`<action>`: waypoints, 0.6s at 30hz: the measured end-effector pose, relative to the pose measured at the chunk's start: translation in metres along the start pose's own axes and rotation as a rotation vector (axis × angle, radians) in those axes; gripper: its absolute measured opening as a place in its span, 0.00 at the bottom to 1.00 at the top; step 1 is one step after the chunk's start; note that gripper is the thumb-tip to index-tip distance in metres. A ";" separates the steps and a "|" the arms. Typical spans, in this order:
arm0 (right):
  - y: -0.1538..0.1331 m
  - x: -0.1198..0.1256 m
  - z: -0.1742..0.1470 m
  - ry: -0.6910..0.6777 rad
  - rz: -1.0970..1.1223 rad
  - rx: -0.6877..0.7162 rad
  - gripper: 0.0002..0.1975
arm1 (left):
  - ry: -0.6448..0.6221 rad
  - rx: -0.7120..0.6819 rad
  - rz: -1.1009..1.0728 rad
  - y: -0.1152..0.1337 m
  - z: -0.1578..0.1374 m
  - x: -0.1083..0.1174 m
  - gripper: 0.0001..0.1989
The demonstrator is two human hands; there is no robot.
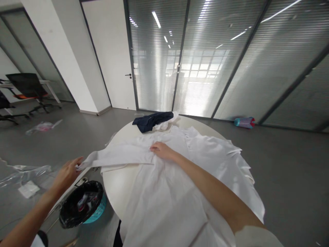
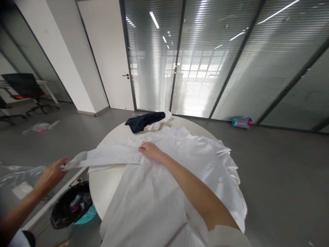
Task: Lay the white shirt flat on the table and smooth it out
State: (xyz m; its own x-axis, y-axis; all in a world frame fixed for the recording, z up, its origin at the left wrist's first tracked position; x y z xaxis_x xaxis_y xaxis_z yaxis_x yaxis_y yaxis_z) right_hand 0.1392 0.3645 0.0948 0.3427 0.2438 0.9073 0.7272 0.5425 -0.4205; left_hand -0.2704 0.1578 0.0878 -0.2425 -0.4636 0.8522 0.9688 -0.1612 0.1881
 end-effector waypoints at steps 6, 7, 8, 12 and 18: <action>0.040 0.029 0.069 0.058 -0.077 -0.203 0.15 | -0.307 0.158 -0.302 -0.021 -0.015 -0.039 0.16; 0.045 0.028 0.076 0.037 -0.089 -0.218 0.13 | -0.302 0.217 -0.351 -0.024 -0.007 -0.042 0.18; 0.048 0.026 0.081 0.019 -0.100 -0.230 0.11 | -0.266 0.281 -0.389 -0.027 0.003 -0.044 0.21; 0.053 0.018 0.088 0.016 -0.152 -0.252 0.12 | -0.121 0.466 -0.574 -0.016 0.043 -0.060 0.34; 0.054 0.008 0.084 0.071 -0.229 -0.251 0.12 | -0.084 0.615 -0.800 0.016 0.053 -0.095 0.38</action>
State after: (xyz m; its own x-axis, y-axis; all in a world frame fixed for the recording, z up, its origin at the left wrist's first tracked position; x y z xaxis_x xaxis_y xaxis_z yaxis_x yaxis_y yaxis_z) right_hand 0.1315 0.4629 0.0806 0.1880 0.0774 0.9791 0.9107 0.3595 -0.2033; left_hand -0.2291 0.2452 0.0352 -0.8507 -0.3495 0.3926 0.3865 0.0903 0.9179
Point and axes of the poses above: each hand's wrist, its own z-axis towards the middle knuckle, its own x-axis out of the back of the hand, y = z × x, the point moved 5 cm from there along z, towards the middle knuckle, and after that the axes turned 14 degrees about -x, right-handed, at the moved point
